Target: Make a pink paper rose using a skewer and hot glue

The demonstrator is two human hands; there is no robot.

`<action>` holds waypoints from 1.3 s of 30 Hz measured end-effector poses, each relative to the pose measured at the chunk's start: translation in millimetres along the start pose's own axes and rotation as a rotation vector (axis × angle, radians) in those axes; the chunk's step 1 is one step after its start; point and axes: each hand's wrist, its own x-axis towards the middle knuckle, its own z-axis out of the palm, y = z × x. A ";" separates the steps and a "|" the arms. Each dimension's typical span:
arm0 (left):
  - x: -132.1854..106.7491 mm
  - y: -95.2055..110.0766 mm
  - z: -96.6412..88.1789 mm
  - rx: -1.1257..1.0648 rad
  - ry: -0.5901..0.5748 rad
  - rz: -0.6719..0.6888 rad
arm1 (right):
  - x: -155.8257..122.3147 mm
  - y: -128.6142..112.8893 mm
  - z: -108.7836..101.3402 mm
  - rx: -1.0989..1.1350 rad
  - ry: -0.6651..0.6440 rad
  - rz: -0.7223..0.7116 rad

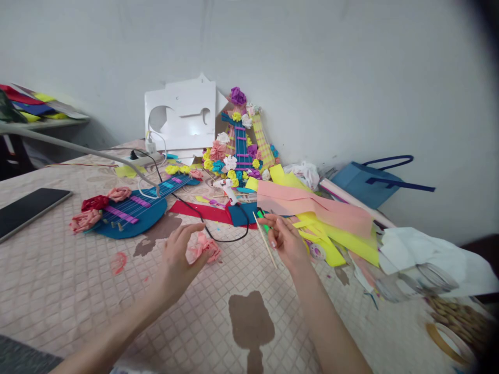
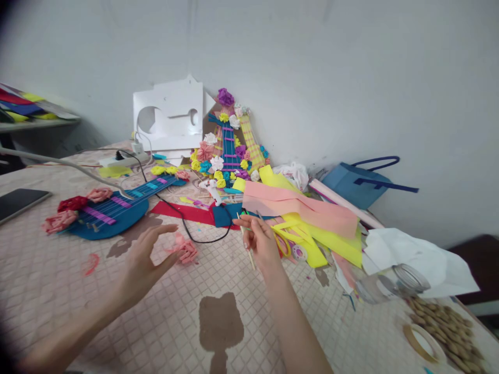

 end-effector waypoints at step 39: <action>94.2 33.9 85.2 -1.059 -0.629 -0.654 | -15.0 17.1 13.8 -1.074 -0.097 -0.431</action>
